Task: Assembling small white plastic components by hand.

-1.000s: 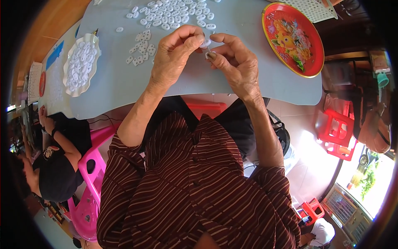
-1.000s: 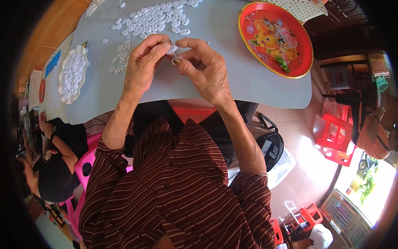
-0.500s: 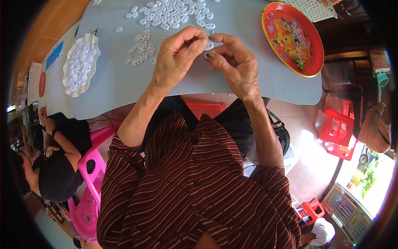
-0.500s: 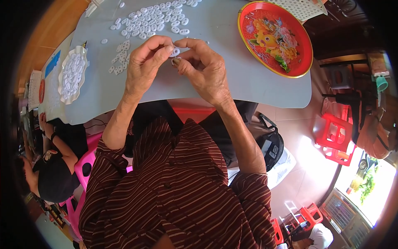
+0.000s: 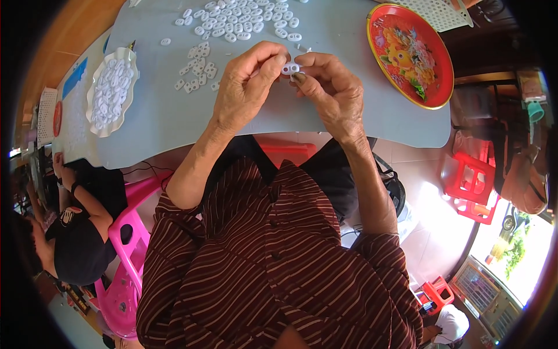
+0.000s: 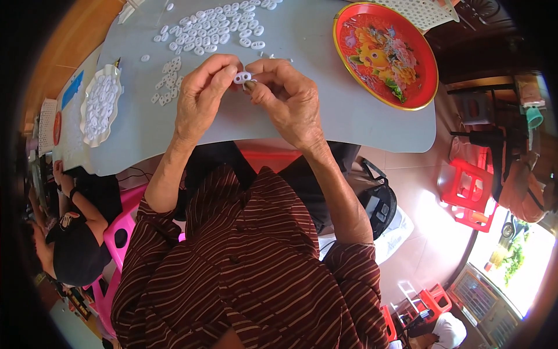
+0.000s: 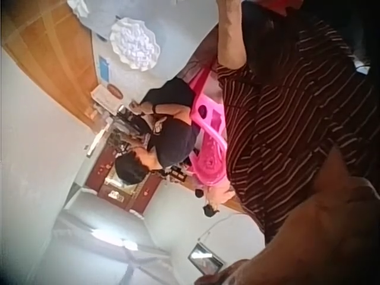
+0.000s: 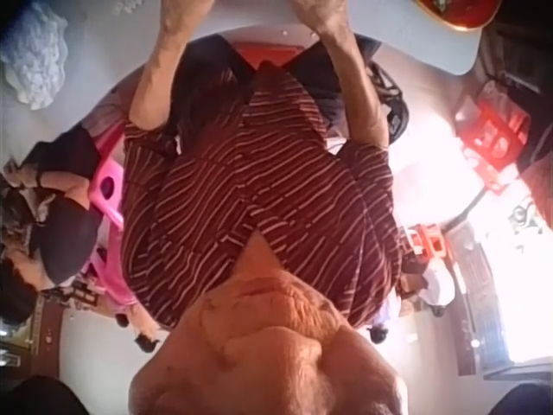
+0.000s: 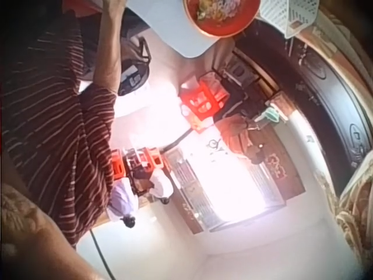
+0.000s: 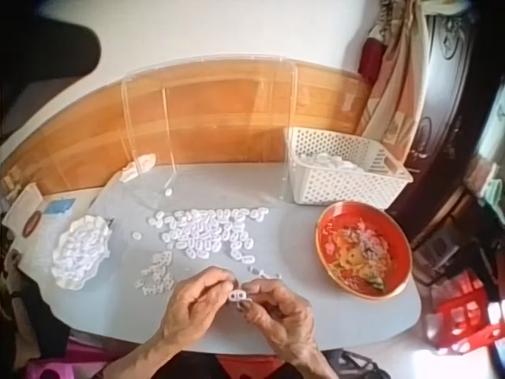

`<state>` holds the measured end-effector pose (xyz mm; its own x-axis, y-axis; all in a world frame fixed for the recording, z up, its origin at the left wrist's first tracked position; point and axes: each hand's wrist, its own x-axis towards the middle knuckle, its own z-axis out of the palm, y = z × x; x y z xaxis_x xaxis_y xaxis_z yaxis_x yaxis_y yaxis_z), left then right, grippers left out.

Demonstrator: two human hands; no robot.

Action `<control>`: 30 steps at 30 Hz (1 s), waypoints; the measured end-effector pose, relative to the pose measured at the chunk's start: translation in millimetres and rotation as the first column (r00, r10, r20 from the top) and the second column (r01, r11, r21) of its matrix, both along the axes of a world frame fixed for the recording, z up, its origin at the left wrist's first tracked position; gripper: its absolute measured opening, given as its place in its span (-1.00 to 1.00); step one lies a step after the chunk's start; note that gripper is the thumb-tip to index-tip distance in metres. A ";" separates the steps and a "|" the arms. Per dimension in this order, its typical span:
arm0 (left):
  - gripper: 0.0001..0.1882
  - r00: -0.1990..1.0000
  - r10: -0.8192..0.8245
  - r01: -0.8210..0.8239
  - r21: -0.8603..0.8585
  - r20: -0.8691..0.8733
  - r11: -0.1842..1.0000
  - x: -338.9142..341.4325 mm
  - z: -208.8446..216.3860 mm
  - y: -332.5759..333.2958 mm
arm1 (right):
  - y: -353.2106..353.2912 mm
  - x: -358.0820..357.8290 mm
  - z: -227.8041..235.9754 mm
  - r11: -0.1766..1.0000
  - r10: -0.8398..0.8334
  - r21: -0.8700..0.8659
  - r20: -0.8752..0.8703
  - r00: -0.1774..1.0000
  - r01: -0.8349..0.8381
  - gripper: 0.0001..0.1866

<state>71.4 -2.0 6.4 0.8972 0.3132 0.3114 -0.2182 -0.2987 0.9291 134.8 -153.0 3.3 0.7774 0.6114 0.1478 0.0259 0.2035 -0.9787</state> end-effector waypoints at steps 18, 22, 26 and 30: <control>-0.72 0.990 -0.006 -0.010 -0.113 -0.141 0.994 -4.7 0.1 -7.8 | -3.6 2.2 0.1 0.993 0.017 -0.116 0.073 0.997 -0.008 -0.63; -0.73 0.990 -0.027 0.020 -0.054 -0.140 0.998 -4.9 2.4 -5.8 | -3.1 1.1 0.3 0.993 0.015 -0.116 0.062 0.998 -0.008 -0.64; -0.72 0.974 -0.100 0.107 0.025 -0.202 0.994 -4.8 9.1 -0.2 | -4.2 1.6 0.5 0.992 0.005 -0.125 0.056 0.998 0.002 -0.64; -0.73 0.978 -0.120 0.131 0.054 -0.170 0.990 -2.8 6.3 3.6 | -4.3 1.5 -1.1 0.992 0.029 -0.126 0.068 0.997 -0.020 -0.65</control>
